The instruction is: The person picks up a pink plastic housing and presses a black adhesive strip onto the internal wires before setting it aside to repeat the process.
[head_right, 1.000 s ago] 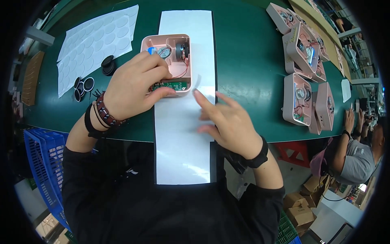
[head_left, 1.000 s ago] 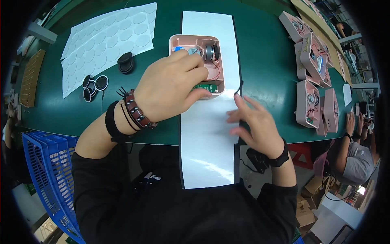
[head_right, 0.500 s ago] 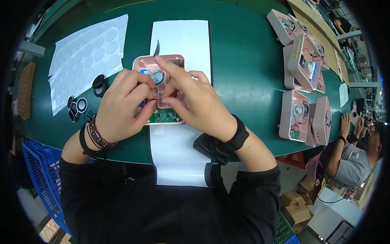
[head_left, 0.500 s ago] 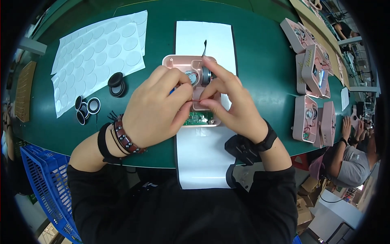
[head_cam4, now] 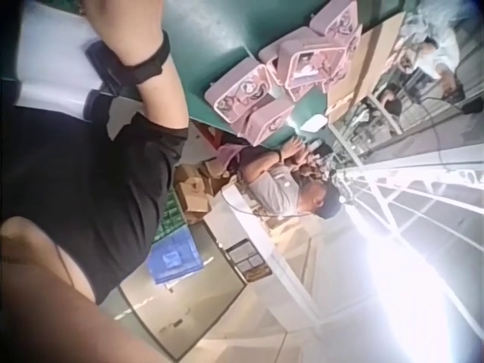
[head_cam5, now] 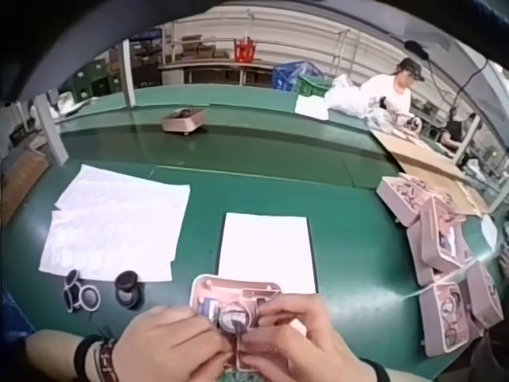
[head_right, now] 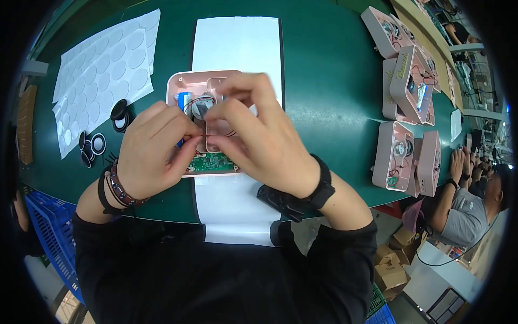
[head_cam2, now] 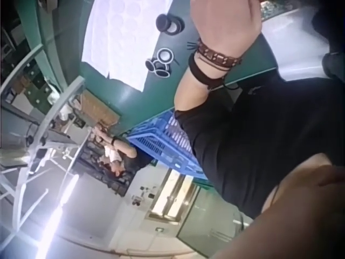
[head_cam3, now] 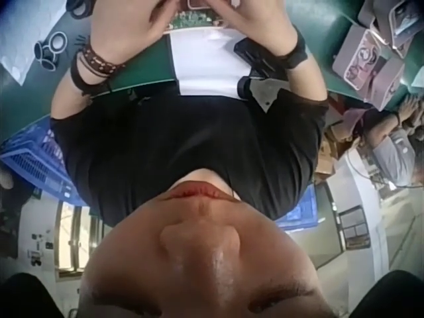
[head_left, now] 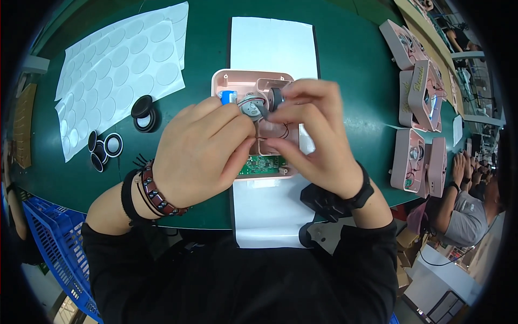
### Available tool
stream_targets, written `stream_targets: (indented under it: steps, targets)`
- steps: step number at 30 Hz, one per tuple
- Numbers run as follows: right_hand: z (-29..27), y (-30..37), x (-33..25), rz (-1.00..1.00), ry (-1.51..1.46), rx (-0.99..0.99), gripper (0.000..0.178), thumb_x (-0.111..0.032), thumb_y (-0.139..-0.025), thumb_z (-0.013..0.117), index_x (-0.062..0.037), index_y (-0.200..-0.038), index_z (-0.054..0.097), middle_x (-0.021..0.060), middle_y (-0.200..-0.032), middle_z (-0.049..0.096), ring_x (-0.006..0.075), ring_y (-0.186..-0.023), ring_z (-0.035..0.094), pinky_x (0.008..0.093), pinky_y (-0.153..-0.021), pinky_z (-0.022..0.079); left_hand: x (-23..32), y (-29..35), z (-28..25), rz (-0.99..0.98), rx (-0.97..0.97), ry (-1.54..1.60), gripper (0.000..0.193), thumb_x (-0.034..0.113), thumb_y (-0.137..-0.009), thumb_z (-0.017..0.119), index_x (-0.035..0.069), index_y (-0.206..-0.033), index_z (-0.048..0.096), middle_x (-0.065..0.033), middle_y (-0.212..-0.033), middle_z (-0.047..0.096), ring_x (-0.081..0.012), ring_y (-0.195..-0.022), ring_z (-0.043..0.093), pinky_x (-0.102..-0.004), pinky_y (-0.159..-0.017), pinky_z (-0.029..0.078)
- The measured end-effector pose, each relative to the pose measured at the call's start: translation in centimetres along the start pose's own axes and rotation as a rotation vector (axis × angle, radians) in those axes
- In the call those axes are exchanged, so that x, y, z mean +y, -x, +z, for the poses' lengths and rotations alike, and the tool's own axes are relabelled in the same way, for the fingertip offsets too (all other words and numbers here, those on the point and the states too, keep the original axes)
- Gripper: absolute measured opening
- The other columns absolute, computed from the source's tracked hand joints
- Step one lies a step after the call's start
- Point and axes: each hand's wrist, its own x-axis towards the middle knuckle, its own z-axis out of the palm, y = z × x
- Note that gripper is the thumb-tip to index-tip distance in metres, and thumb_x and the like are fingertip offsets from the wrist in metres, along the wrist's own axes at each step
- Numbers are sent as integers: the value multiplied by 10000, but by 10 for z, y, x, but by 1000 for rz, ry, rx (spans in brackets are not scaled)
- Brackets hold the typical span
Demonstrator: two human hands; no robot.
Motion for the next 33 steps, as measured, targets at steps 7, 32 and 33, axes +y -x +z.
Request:
stream_targets:
  steps: [7,32,33]
  targets:
    - [-12,-4,-1,-25,-130,-66,576,84,-785,677,-39,-1322,511,69,-859,597,158,-751,580,276,-704,468,-1,2,0,-49,-11,64,134,66,-741,671,82,-804,554,-51,-779,532,-241,-742,539,-363,-633,427]
    - [1,-4,-3,-120,463,6,408,-156,-711,770,-122,-1085,611,-24,-821,567,171,-672,524,342,-752,325,2,3,7,-87,36,244,134,72,-775,667,81,-806,536,-37,-753,540,-227,-716,533,-352,-632,376]
    - [-2,-2,-2,-139,448,-50,321,-167,-709,763,-126,-992,618,-27,-819,563,172,-673,521,351,-748,325,4,3,5,-100,20,214,130,80,-784,667,84,-812,541,-31,-755,542,-221,-728,531,-353,-650,365]
